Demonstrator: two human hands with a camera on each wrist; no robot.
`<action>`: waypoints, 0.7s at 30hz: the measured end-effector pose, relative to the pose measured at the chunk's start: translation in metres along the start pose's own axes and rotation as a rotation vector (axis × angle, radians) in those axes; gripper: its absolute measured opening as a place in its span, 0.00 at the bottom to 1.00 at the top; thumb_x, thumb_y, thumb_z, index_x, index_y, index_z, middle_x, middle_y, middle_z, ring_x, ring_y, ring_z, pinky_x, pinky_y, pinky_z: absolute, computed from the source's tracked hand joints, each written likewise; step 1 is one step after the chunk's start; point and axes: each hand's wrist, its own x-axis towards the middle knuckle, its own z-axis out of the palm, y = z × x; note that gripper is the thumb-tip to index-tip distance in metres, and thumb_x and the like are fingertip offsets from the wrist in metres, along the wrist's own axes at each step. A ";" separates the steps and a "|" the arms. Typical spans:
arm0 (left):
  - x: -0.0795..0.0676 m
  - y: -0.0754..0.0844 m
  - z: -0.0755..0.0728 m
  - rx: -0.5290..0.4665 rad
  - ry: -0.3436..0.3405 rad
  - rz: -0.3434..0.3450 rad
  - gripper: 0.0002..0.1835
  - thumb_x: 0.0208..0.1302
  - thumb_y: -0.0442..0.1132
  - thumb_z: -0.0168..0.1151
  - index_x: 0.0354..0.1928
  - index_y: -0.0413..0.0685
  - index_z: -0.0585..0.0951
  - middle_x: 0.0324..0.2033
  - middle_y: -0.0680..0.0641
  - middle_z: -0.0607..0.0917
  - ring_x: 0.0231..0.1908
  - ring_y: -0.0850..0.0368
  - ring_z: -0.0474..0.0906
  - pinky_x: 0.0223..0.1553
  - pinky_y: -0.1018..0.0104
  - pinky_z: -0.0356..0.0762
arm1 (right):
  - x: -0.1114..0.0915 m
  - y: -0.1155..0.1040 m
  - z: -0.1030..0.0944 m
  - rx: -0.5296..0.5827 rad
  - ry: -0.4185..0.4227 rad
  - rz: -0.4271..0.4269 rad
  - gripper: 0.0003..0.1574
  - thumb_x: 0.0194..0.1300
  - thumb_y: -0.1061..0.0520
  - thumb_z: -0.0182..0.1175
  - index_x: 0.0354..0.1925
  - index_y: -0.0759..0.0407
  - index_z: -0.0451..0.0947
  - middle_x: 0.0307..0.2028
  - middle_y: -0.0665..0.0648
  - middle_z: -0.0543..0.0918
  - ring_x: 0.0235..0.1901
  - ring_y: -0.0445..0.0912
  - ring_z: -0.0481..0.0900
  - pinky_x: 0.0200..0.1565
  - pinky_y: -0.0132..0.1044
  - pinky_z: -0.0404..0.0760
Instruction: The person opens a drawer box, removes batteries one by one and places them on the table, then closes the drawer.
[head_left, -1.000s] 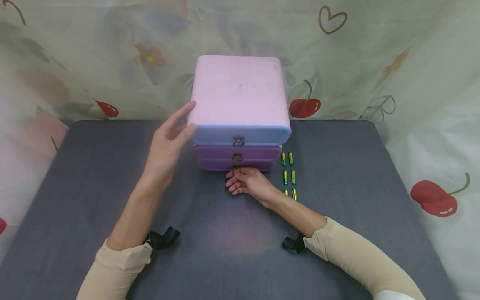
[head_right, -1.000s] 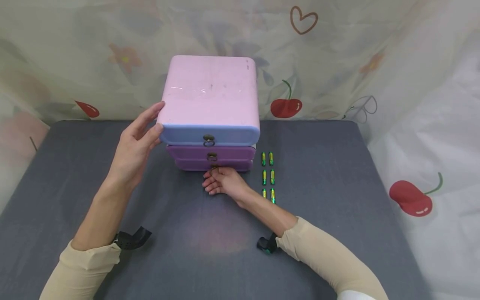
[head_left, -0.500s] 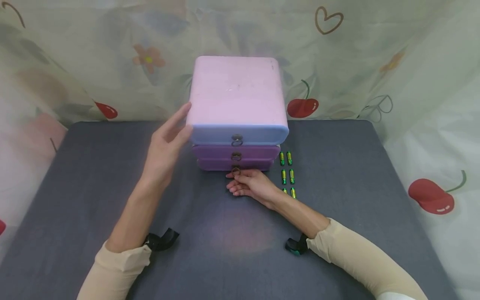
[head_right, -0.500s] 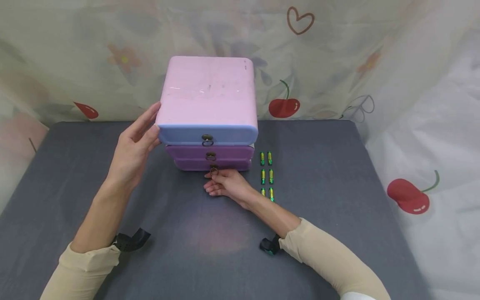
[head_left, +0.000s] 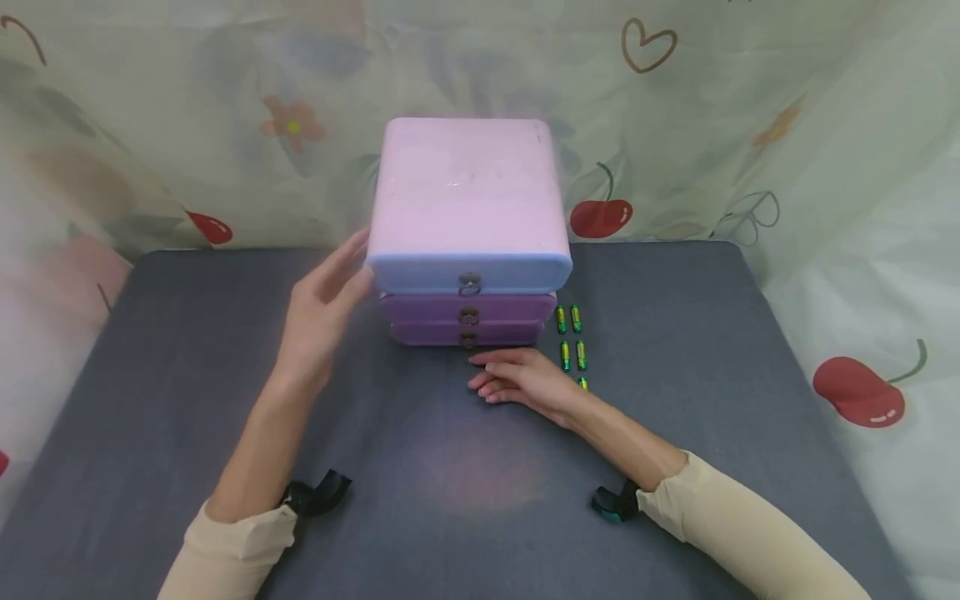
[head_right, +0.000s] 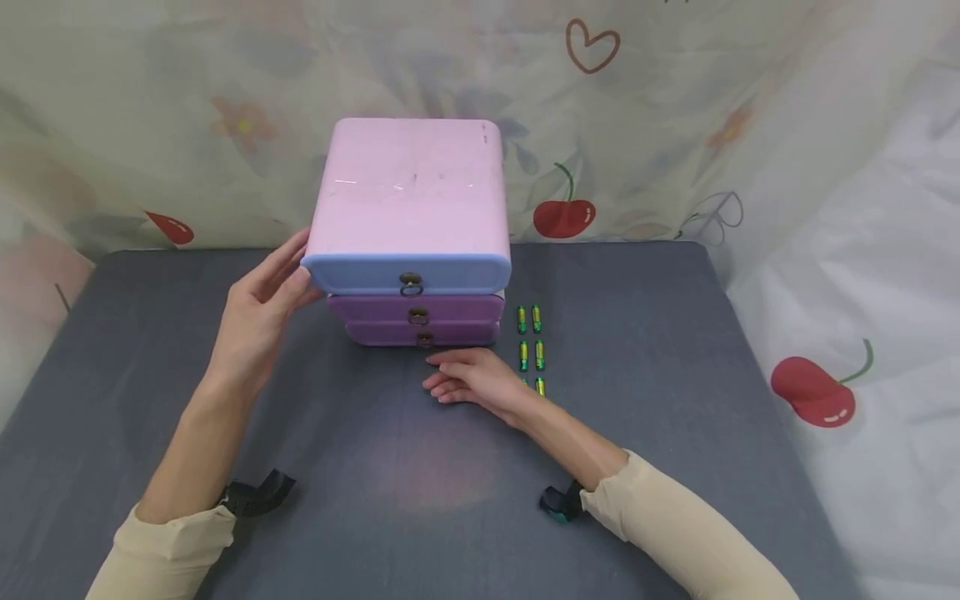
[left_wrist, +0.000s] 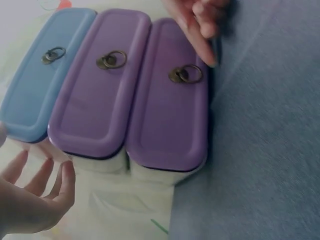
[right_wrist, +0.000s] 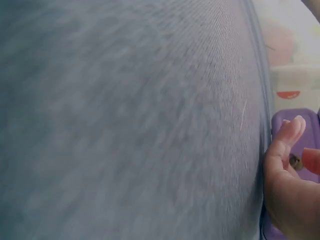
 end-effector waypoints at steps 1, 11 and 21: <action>-0.001 -0.001 -0.002 0.033 0.000 -0.008 0.25 0.72 0.39 0.60 0.69 0.48 0.72 0.66 0.44 0.75 0.64 0.52 0.72 0.59 0.66 0.72 | -0.003 -0.001 -0.001 -0.026 0.005 -0.013 0.23 0.77 0.61 0.49 0.66 0.67 0.69 0.46 0.63 0.85 0.40 0.46 0.84 0.48 0.39 0.83; -0.013 -0.010 -0.025 0.458 -0.030 -0.045 0.24 0.72 0.47 0.60 0.68 0.54 0.75 0.61 0.47 0.79 0.61 0.52 0.74 0.62 0.53 0.71 | -0.030 -0.017 -0.013 -0.373 0.094 -0.183 0.20 0.78 0.55 0.51 0.61 0.61 0.76 0.49 0.65 0.84 0.46 0.59 0.82 0.47 0.46 0.83; -0.018 -0.021 -0.045 0.721 -0.216 -0.052 0.27 0.74 0.52 0.55 0.71 0.53 0.70 0.66 0.43 0.73 0.64 0.43 0.70 0.60 0.42 0.71 | -0.052 -0.030 -0.036 -0.540 0.106 -0.278 0.22 0.77 0.54 0.53 0.62 0.65 0.75 0.52 0.65 0.83 0.50 0.61 0.81 0.49 0.51 0.82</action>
